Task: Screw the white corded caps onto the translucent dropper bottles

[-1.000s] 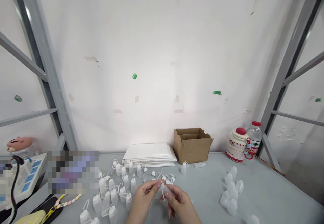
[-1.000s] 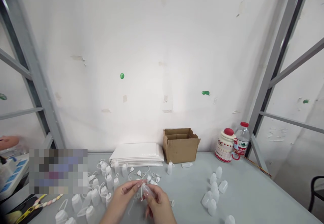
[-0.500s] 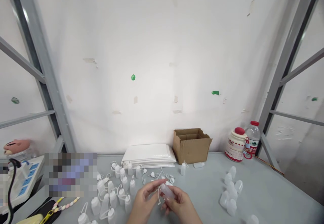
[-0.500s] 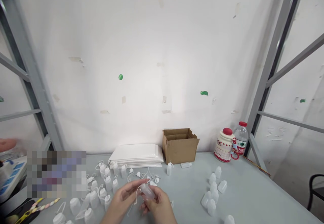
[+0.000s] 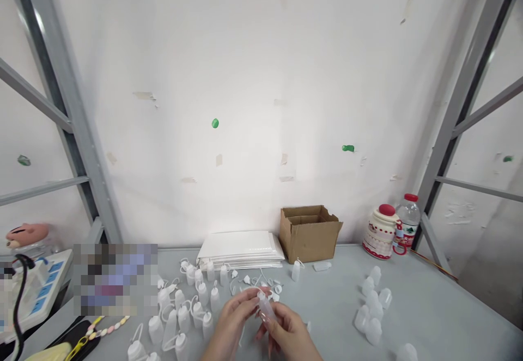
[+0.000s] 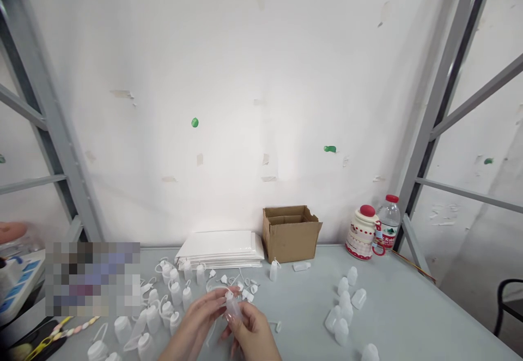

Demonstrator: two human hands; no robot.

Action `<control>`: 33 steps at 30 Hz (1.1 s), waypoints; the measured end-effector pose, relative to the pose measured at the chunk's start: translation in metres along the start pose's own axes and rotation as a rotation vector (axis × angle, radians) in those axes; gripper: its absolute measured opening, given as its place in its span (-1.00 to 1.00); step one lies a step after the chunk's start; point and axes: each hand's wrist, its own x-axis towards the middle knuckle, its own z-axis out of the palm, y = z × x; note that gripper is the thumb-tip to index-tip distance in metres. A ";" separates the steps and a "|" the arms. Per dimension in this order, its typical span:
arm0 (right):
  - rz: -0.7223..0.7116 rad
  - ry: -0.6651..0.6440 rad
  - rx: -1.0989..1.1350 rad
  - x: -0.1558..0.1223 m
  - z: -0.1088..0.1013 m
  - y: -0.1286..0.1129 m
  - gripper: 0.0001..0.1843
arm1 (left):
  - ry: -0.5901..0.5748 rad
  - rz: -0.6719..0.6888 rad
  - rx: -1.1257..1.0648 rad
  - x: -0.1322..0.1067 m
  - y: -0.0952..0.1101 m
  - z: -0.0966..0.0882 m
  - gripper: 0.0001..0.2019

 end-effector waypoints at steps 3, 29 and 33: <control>0.014 0.031 -0.017 0.000 0.004 0.002 -0.34 | -0.017 -0.048 -0.096 0.001 -0.003 0.001 -0.76; -0.116 0.250 -0.473 -0.009 0.002 0.002 -0.68 | -0.074 -0.084 -0.143 -0.005 0.002 0.007 -0.81; -0.096 0.263 -0.371 -0.008 0.007 0.007 -0.55 | -0.120 -0.115 -0.171 -0.005 0.000 0.005 -0.81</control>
